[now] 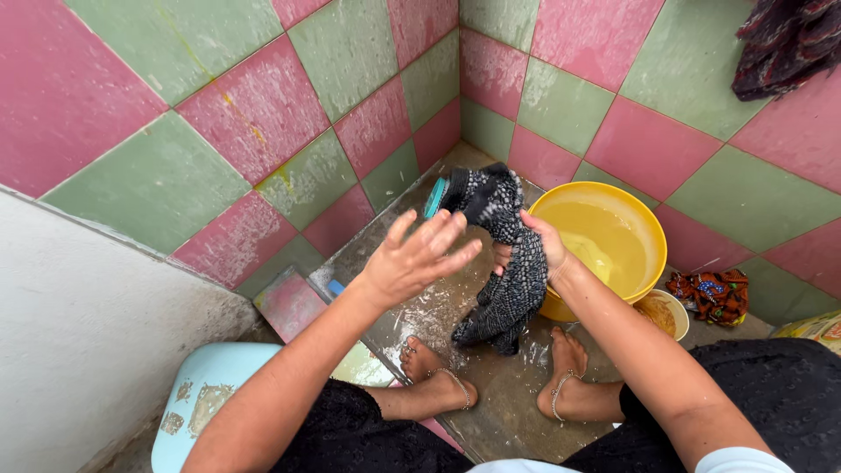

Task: The person washes clothing by hand on a tiled floor, using a brush, soap from a container, and water from a bucket and tap, then wrings the item out.

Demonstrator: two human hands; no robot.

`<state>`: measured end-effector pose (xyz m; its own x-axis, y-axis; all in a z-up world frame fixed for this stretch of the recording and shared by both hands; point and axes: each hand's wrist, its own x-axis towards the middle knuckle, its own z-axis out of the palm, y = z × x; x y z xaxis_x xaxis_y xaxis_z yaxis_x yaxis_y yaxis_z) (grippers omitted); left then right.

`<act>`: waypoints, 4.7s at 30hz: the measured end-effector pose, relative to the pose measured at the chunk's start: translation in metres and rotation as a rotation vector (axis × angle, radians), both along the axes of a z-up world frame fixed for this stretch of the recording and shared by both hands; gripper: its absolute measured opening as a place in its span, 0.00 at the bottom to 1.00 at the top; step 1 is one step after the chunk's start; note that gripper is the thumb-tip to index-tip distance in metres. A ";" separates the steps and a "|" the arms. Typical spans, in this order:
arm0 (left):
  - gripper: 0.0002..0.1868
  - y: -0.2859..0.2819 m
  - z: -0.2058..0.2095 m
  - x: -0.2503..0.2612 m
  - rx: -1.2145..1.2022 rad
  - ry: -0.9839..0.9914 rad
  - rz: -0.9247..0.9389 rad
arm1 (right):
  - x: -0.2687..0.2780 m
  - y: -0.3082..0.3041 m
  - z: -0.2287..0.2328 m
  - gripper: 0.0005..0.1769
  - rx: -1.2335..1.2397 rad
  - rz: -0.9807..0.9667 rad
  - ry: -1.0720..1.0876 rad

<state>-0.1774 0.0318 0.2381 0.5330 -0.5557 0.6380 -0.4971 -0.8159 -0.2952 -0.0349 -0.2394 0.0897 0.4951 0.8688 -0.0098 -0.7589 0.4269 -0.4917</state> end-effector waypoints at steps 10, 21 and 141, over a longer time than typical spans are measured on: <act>0.16 -0.009 0.059 0.039 0.462 0.148 -0.383 | -0.019 0.061 0.013 0.36 -0.003 0.847 -0.060; 0.24 0.055 0.001 0.058 0.233 0.426 0.199 | 0.011 0.042 -0.018 0.54 -0.694 0.063 -1.178; 0.23 0.030 -0.070 0.064 -1.296 0.392 0.295 | 0.025 0.116 0.010 0.28 -0.096 0.124 -0.211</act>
